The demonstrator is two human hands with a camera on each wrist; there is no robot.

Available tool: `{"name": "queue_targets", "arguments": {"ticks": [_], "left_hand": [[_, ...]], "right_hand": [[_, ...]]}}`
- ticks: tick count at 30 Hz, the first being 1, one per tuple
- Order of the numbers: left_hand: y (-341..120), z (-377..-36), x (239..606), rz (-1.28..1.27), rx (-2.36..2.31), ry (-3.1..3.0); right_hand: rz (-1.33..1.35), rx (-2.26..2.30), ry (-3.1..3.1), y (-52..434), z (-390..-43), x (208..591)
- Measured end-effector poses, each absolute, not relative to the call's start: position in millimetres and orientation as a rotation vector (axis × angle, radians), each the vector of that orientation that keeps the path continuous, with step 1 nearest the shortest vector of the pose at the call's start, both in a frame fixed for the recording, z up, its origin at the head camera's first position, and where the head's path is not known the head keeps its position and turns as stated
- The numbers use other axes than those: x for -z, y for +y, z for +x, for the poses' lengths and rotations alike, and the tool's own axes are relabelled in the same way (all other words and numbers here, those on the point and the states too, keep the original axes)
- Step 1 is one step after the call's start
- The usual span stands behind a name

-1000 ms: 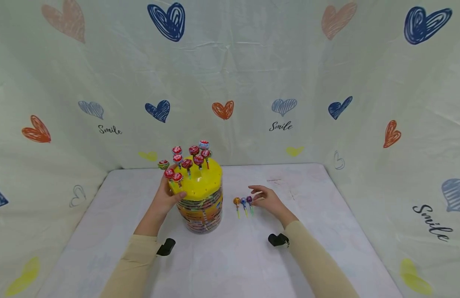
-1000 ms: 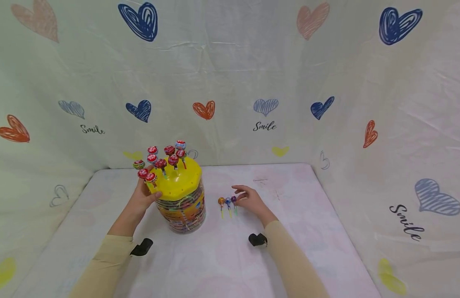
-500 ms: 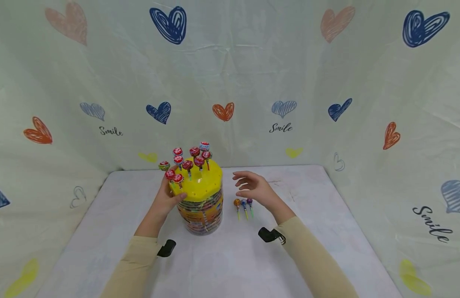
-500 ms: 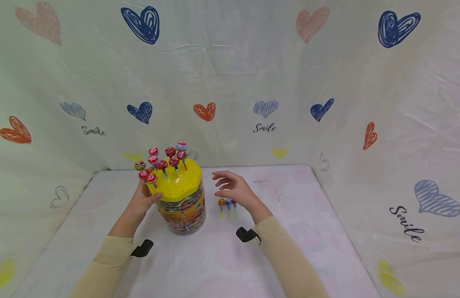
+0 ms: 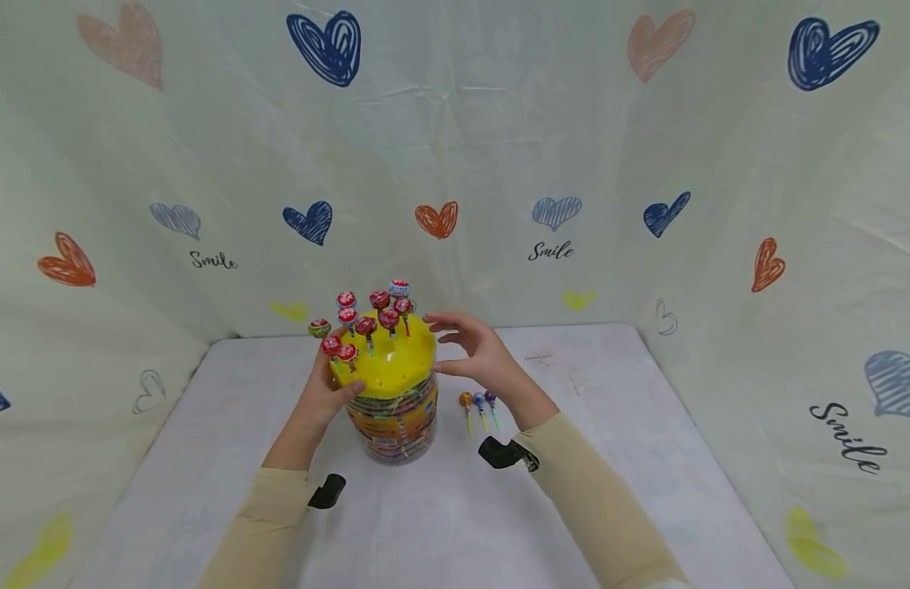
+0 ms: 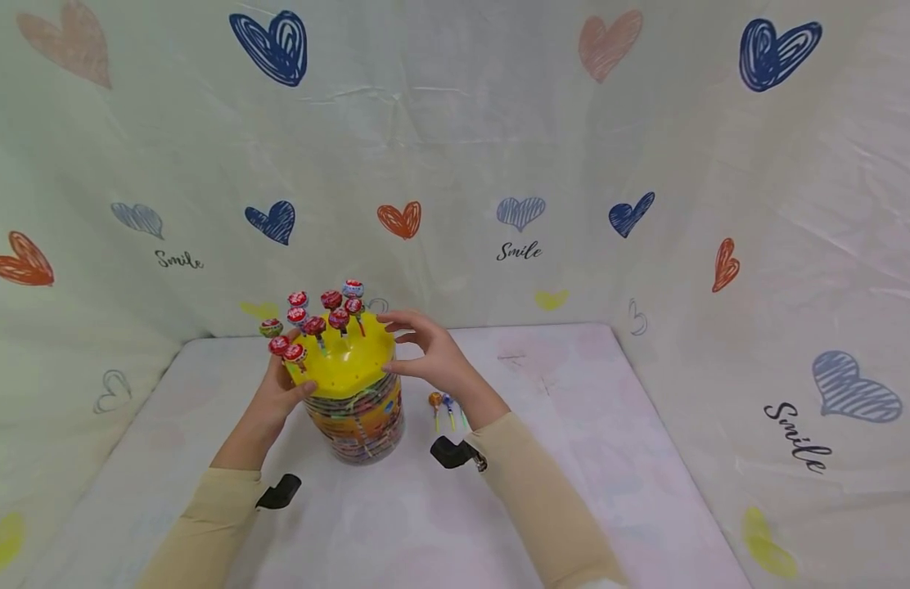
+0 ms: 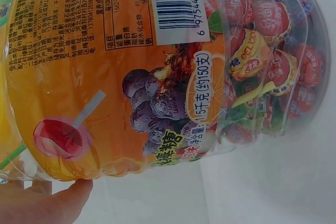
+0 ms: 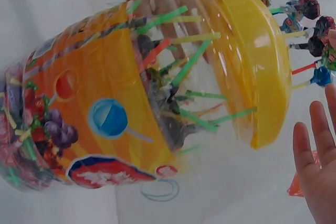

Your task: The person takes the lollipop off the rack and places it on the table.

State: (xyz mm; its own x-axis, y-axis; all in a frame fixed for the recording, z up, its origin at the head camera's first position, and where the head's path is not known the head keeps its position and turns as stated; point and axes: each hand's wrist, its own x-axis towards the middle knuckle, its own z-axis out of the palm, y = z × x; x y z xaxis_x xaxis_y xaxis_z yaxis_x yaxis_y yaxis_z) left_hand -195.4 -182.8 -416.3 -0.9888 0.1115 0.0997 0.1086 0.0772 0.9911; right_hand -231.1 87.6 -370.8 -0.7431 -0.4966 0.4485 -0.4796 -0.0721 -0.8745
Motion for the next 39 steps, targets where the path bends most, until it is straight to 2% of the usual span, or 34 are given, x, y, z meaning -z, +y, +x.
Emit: {"name": "queue_targets", "arguments": {"ticks": [14,39], "left_hand": [[-181.8,-192.4,413.6,0.217,-2.122,2.295],[-181.4,-192.7,414.5,0.230,-2.127,2.305]], "right_hand": [[-1.168,1.903,2.136,65.4,-232.7,361.9],[-1.183,2.005,2.109,66.0,-232.0,352.3]]}}
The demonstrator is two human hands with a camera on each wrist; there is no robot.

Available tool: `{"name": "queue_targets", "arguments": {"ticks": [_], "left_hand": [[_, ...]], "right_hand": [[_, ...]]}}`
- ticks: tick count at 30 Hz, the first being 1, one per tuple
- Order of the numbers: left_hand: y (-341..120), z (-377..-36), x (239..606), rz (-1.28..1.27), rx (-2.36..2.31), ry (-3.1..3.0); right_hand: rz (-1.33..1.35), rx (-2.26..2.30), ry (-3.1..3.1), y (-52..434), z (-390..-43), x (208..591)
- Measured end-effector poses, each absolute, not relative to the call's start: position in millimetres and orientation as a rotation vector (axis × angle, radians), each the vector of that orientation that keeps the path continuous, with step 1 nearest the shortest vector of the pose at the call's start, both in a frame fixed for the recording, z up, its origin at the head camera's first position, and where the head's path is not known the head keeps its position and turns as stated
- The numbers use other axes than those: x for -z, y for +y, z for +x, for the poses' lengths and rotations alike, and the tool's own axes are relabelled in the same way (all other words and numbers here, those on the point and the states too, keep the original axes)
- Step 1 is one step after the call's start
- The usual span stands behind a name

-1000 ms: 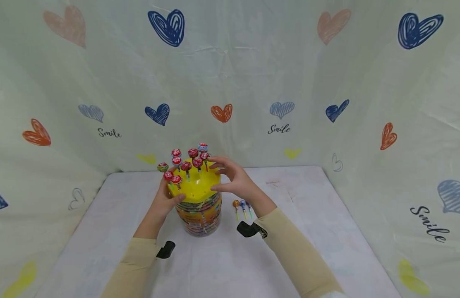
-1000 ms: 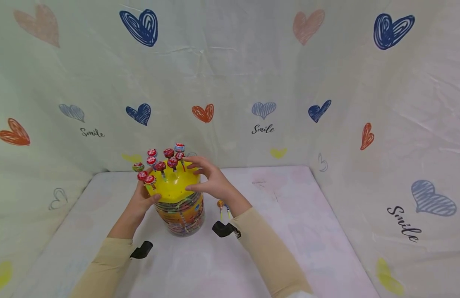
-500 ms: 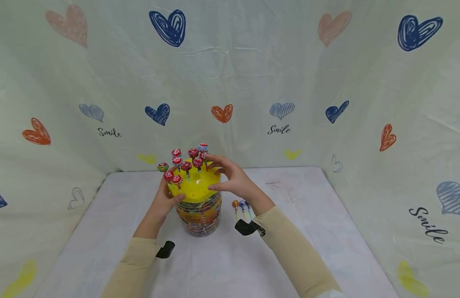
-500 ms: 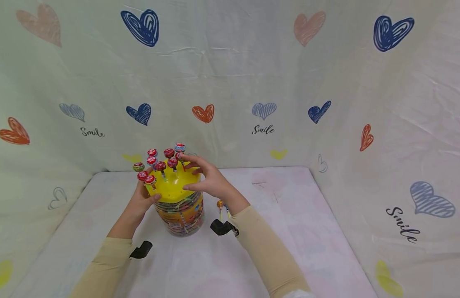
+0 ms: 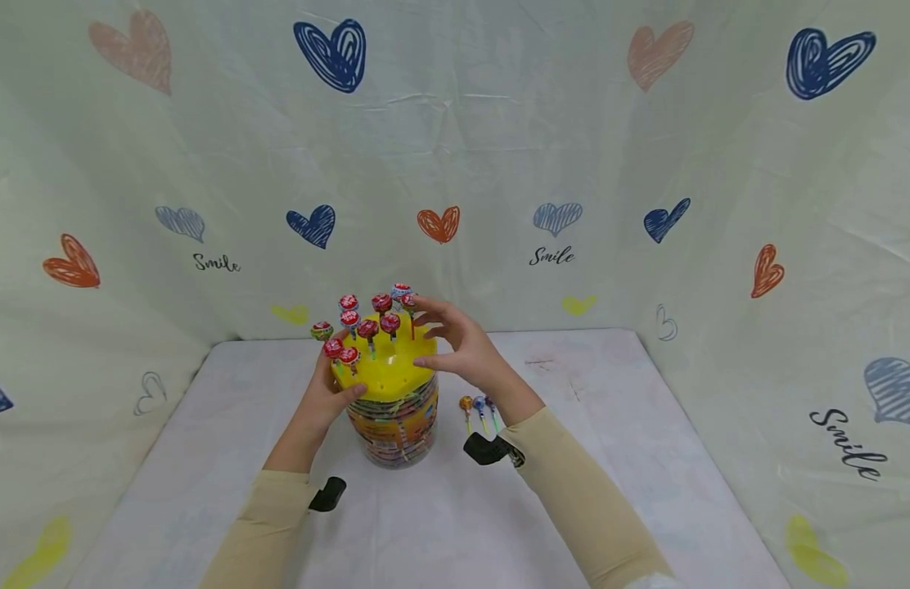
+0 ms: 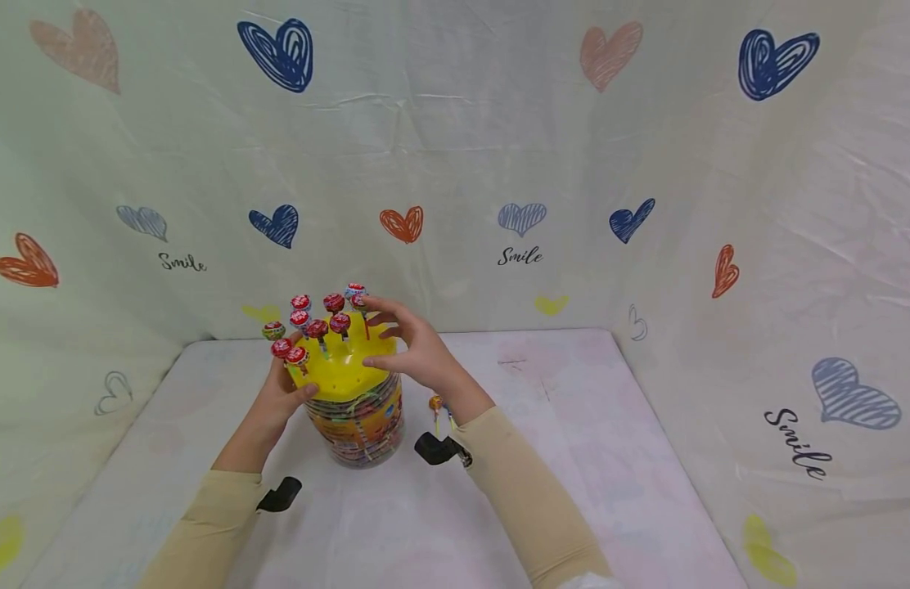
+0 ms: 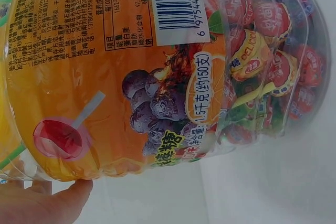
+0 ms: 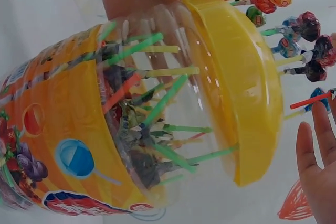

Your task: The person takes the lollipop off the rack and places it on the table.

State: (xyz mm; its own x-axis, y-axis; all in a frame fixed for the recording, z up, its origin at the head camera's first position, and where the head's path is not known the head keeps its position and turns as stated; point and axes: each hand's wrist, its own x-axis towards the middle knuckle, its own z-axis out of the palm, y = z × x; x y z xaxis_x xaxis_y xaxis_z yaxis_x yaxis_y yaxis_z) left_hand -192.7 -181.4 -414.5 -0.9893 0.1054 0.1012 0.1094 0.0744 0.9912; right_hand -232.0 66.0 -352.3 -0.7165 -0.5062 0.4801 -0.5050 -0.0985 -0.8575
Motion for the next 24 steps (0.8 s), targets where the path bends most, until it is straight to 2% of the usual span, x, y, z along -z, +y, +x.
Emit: {"name": "queue_targets", "arguments": {"ticks": [9,24], "left_hand": [[-181.3,-192.6,414.7,-0.195,2.141,-2.303],[-181.1,-193.3,412.9,-0.199,2.137,-2.303]], "right_hand": [[-1.088,2.106,2.111,89.5,-232.7,358.0],[-0.722,2.199,2.056,133.9,-225.3,404.5]]}}
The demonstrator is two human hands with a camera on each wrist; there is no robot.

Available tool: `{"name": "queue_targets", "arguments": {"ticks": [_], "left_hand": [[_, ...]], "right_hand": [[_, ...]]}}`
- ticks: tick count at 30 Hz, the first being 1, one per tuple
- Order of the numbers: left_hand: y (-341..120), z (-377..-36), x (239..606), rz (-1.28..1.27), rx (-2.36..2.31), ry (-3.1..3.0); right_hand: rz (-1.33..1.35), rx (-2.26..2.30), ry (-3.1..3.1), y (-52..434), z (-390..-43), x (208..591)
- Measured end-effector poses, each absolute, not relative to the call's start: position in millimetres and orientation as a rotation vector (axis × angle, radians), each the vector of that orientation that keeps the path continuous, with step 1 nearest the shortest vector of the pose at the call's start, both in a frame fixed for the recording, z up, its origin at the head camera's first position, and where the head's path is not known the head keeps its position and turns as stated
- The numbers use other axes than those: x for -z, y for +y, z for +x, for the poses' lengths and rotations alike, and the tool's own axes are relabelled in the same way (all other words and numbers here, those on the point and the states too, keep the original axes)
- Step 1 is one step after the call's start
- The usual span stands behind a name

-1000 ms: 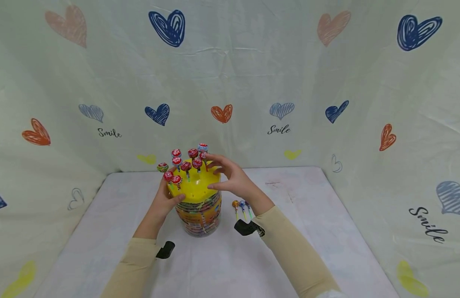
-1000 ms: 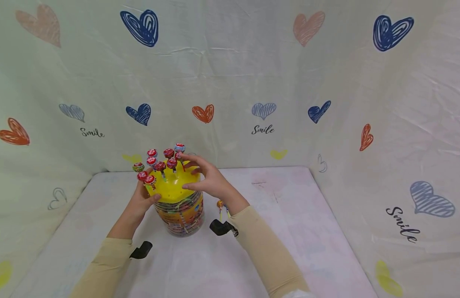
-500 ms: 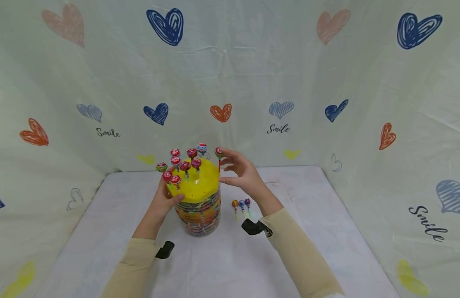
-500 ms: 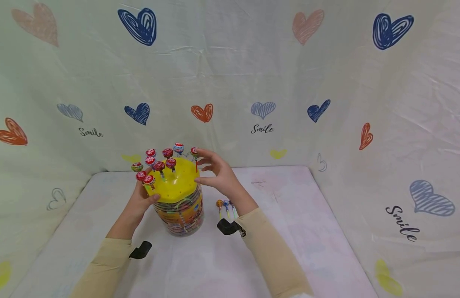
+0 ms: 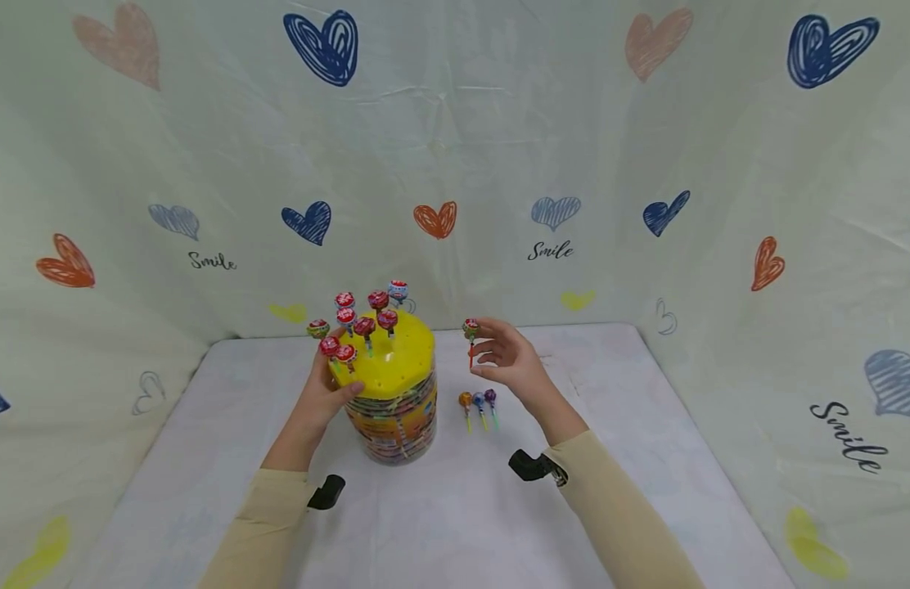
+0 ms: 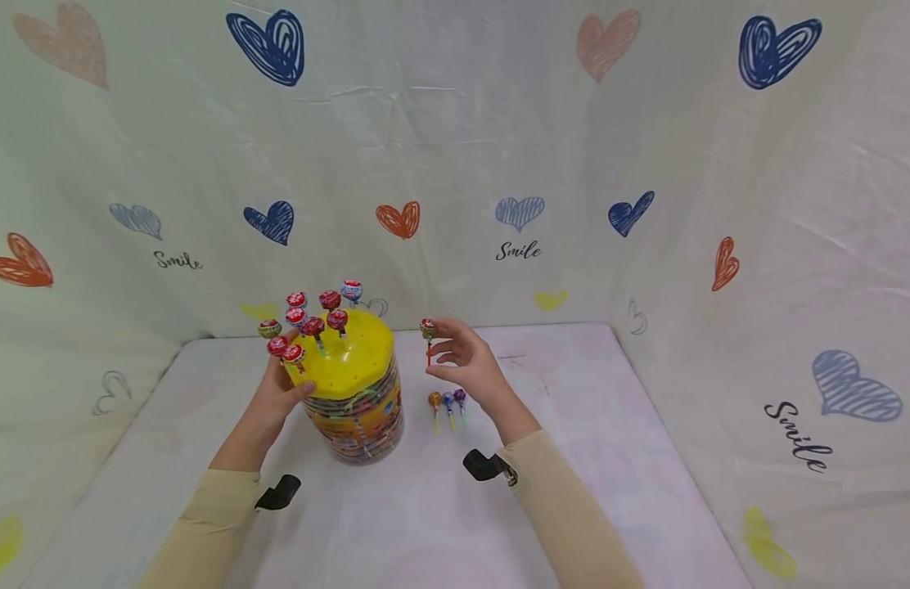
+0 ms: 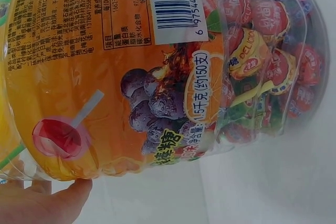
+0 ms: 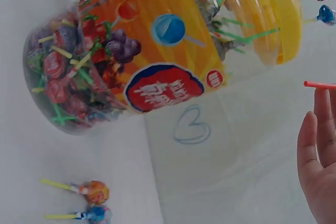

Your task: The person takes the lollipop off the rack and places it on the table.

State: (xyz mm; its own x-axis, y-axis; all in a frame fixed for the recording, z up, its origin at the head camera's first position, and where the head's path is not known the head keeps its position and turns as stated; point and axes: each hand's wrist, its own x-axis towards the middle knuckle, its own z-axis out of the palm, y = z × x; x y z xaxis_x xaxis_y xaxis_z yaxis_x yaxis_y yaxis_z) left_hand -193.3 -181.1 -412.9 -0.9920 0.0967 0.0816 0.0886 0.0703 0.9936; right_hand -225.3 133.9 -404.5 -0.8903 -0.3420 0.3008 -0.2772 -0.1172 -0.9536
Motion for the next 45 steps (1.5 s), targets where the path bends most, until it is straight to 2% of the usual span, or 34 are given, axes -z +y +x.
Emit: {"name": "queue_targets", "arguments": {"ticks": [5,37,45], "left_hand": [[-182.8,-192.9,414.6,0.233,-2.134,2.305],[-182.5,-195.5,416.5,0.218,-2.135,2.297],[-181.8,-194.1,416.2,0.239,-2.149,2.294]], "right_hand": [[-0.611,2.202,2.037,144.0,-225.3,423.5],[-0.305,1.963,2.131,199.5,-249.7,537.0],[-0.217,1.901,2.176,200.7,-253.1,552.9]]}}
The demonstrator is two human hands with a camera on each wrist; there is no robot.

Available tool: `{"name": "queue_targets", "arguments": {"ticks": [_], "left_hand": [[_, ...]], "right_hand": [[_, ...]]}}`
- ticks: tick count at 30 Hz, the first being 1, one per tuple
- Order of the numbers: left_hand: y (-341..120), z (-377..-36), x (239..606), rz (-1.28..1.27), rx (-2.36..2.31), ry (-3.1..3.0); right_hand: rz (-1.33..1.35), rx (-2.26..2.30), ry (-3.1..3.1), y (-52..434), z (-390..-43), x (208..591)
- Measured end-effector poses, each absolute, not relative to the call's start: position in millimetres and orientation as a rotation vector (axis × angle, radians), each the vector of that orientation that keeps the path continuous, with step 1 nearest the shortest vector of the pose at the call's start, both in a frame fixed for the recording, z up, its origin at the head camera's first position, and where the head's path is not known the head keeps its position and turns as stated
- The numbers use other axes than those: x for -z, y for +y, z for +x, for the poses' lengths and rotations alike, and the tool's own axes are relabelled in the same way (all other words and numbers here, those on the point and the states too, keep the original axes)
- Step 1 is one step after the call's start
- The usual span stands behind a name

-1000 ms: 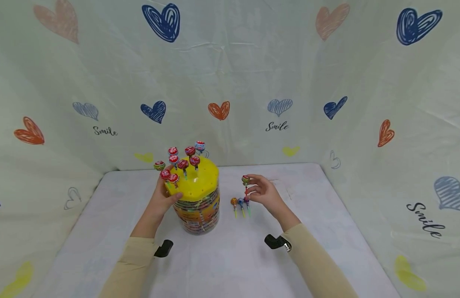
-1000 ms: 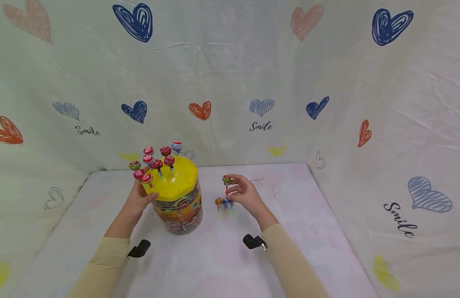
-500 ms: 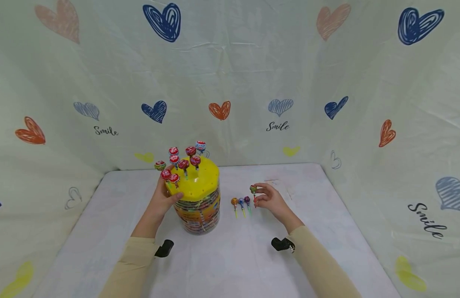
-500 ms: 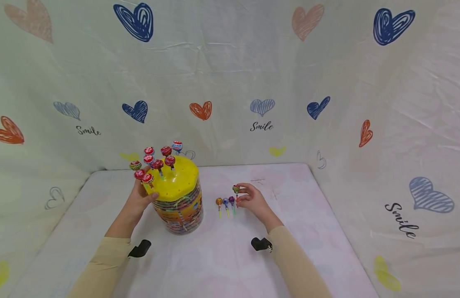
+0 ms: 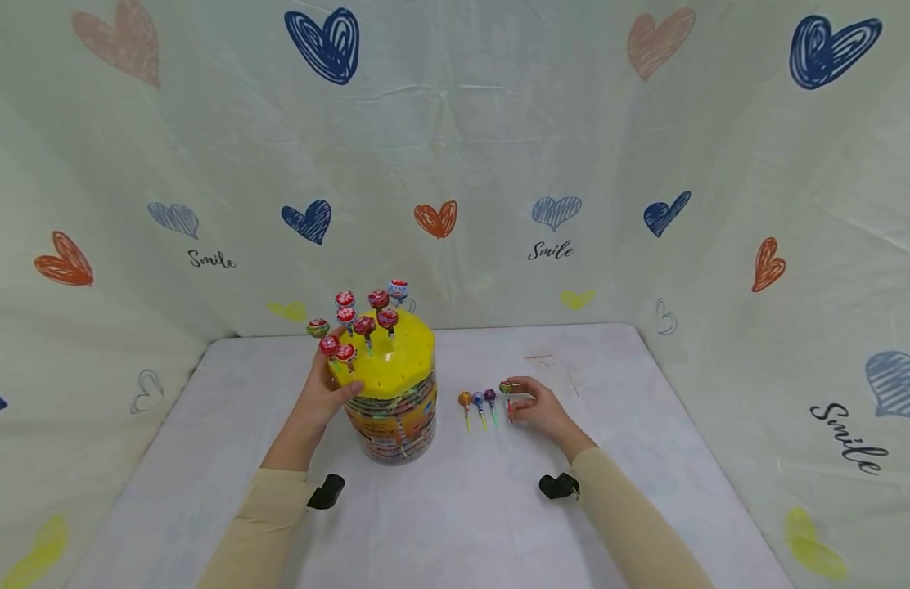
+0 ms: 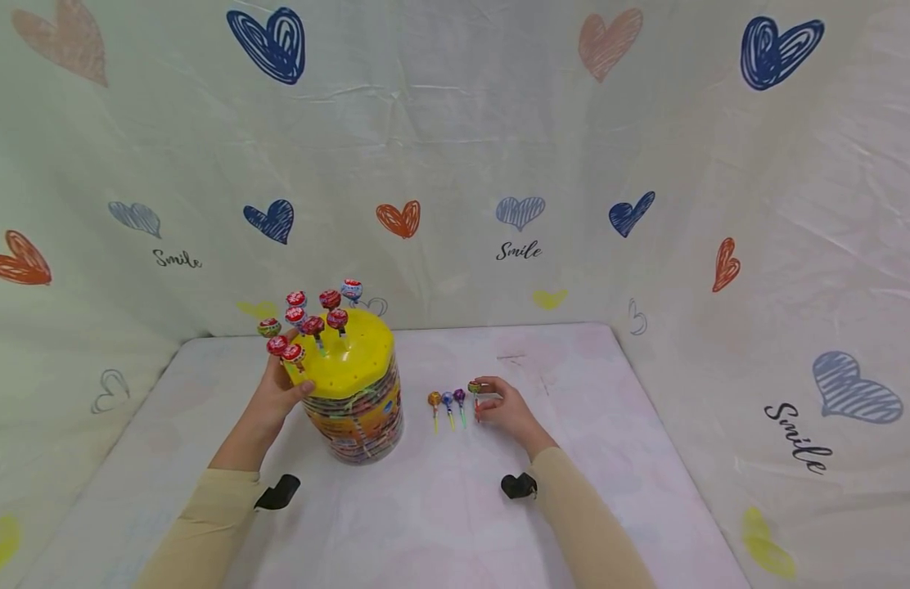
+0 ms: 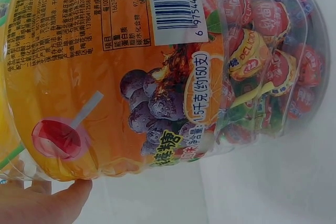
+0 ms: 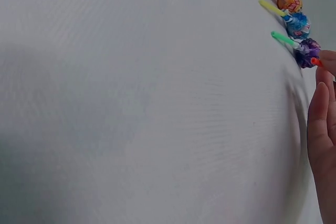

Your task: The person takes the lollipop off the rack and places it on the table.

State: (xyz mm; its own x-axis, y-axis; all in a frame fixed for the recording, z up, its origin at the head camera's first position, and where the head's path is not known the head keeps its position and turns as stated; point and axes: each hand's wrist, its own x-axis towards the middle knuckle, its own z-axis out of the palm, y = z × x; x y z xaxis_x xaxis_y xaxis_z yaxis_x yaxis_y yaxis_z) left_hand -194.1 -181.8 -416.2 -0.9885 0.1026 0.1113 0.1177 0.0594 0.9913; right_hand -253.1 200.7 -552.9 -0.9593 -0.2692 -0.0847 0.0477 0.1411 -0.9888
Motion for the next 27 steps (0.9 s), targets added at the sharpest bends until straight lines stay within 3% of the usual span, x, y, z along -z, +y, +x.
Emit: {"name": "queue_targets", "arguments": {"ticks": [27], "left_hand": [[-180.6,-194.4,417.4,-0.275,2.135,-2.256]], "right_hand": [[-0.071,1.734,2.326,191.7,-255.1,562.9]]}}
